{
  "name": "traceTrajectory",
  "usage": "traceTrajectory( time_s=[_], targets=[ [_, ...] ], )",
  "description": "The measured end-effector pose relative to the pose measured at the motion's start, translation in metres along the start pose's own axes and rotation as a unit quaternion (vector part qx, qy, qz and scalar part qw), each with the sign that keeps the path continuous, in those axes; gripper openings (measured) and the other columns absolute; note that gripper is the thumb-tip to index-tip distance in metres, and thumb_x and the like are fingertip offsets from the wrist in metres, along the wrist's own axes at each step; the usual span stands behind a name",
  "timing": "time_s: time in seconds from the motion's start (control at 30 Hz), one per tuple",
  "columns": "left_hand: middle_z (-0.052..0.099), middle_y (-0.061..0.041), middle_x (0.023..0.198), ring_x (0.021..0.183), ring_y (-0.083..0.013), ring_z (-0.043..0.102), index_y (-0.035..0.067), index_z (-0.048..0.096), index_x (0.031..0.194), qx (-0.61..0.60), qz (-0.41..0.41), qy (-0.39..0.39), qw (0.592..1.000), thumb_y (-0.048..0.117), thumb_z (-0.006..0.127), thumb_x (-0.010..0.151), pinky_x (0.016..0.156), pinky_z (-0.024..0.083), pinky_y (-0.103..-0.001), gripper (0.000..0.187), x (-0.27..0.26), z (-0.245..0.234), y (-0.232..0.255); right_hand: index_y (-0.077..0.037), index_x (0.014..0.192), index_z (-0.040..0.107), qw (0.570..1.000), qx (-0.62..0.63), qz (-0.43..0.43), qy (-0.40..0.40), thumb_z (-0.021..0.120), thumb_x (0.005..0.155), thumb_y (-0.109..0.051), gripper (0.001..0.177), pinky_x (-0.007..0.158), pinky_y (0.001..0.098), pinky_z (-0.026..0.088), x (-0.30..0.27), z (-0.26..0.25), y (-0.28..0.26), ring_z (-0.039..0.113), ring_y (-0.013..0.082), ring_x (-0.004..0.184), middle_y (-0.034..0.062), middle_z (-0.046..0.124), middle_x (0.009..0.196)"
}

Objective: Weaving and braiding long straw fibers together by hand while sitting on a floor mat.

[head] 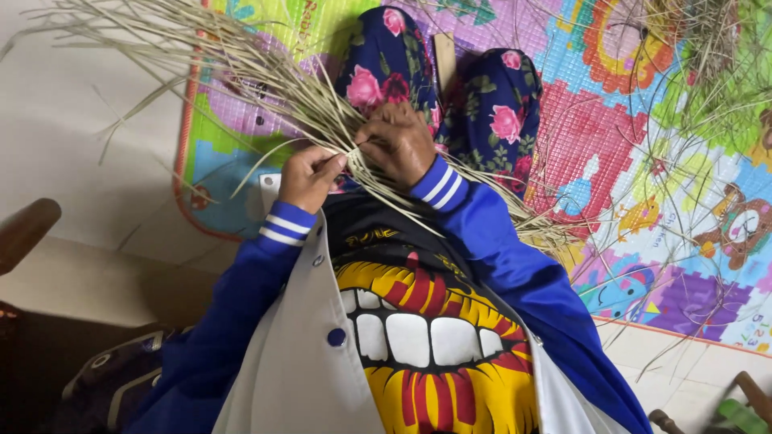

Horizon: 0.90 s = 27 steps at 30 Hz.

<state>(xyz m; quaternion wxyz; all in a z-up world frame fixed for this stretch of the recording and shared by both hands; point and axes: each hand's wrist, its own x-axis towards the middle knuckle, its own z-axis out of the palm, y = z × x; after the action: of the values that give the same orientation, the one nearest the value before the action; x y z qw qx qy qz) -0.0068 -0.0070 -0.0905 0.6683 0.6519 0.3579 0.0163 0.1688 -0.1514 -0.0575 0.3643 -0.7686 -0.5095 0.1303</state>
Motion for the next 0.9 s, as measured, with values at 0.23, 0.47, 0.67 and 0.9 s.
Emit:
traceTrajectory(
  time_s=[0.23,0.47,0.67,0.9],
  targets=[
    [0.067,-0.015,0.074,0.058,-0.018,0.074,-0.009,0.069,0.108,-0.021,-0.017,-0.015,1.0,0.019,0.071,0.096,0.047,0.06,-0.024,0.03,0.006,0.008,-0.004,-0.021,0.097,0.077,0.997,0.066,0.008,-0.035,0.077,0.097,-0.035,0.014,0.075,0.0476,0.05,0.009,0.013,0.031,0.066,0.036,0.088,0.0076,0.072,0.09],
    [0.068,-0.008,0.081,0.069,-0.0157,0.076,-0.001,0.063,0.1,-0.054,0.014,-0.052,0.997,0.008,0.063,0.099,0.058,0.061,-0.023,0.009,-0.001,0.005,0.013,-0.017,0.09,0.078,0.991,0.088,-0.002,-0.105,0.094,0.075,-0.01,0.022,0.09,0.0315,0.043,0.046,-0.001,0.003,0.061,0.0122,0.074,-0.0027,0.072,0.082],
    [0.069,-0.009,0.075,0.069,-0.0165,0.077,-0.001,0.064,0.093,-0.068,0.002,-0.042,0.997,0.007,0.068,0.097,0.058,0.063,-0.023,0.01,0.0,0.002,0.021,-0.005,0.094,0.072,0.972,0.226,-0.031,-0.054,0.086,0.083,0.005,0.02,0.058,0.0255,0.052,0.051,-0.006,-0.007,0.058,0.0125,0.061,0.0054,0.07,0.079],
    [0.069,-0.019,0.075,0.052,-0.0161,0.069,-0.011,0.069,0.105,-0.096,-0.035,0.0,0.995,0.012,0.07,0.094,0.048,0.062,-0.021,0.025,0.0,0.004,0.027,-0.004,0.104,0.075,0.991,0.133,-0.014,0.024,0.077,0.092,-0.004,0.012,0.079,0.0462,0.056,0.023,-0.036,-0.043,0.069,0.0377,0.086,0.0171,0.071,0.091]
  ],
)
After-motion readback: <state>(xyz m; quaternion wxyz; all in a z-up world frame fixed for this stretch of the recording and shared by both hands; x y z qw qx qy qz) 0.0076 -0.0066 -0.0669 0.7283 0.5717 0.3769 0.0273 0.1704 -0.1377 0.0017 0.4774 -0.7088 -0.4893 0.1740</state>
